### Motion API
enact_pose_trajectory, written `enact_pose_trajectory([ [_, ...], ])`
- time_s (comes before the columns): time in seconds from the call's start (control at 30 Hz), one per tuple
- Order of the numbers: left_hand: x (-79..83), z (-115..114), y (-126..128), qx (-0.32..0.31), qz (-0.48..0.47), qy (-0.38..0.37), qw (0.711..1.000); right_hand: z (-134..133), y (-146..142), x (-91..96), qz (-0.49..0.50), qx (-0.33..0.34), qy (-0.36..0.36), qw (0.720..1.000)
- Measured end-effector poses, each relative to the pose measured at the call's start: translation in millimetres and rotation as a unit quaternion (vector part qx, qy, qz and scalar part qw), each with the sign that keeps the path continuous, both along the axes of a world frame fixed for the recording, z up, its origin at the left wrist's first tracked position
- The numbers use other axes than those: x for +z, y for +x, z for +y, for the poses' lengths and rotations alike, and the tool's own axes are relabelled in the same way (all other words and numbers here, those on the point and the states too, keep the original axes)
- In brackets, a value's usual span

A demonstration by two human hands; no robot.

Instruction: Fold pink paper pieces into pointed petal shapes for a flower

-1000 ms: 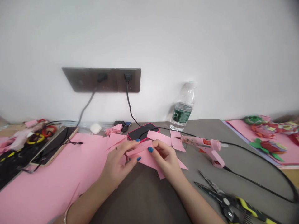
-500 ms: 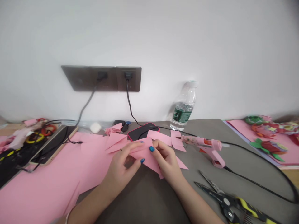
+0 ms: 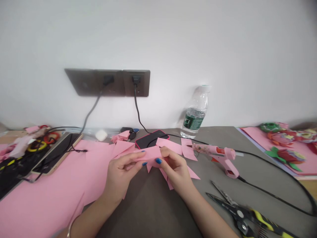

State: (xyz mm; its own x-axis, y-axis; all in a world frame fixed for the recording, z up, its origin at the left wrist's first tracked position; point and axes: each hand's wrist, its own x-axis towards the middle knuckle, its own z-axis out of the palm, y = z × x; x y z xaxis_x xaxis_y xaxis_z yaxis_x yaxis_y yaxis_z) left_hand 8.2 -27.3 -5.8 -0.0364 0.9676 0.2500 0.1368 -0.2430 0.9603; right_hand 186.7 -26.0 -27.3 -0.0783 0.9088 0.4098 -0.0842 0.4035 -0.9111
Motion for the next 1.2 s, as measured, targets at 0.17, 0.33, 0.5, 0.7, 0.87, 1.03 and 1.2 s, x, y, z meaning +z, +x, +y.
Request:
enact_pose_trajectory([
  [0.17, 1.4, -0.8, -1.4, 0.000, 0.018, 0.021, 1.000, 1.0, 0.3, 2.1, -0.006, -0.021, 0.037, 0.999],
  [0.33, 0.5, -1.8, -2.5, 0.001, 0.037, 0.025, 0.999, 0.8, -0.5, 3.4, 0.001, -0.033, 0.030, 0.999],
  [0.5, -2.9, 2.1, -4.3, -0.022, 0.077, 0.068, 0.995, 1.7, -0.7, -2.1, 0.012, -0.051, 0.011, 0.999],
  [0.7, -8.2, 6.9, -4.3, -0.014, 0.102, 0.105, 0.989, 1.0, -0.2, -2.3, 0.005, -0.056, -0.003, 0.998],
  [0.87, -7.4, 2.3, -2.6, -0.021, 0.093, 0.048, 0.994, -0.9, -4.9, -0.7, 0.047, -0.063, -0.029, 0.997],
  [1.03, -7.5, 1.5, -1.6, -0.028, 0.092, -0.017, 0.995, 2.3, -5.8, -5.0, 0.077, -0.064, -0.058, 0.993],
  [1.2, -12.6, 5.3, -2.0, -0.059, 0.094, -0.055, 0.992, 4.6, -4.8, -5.8, 0.085, -0.002, -0.092, 0.992],
])
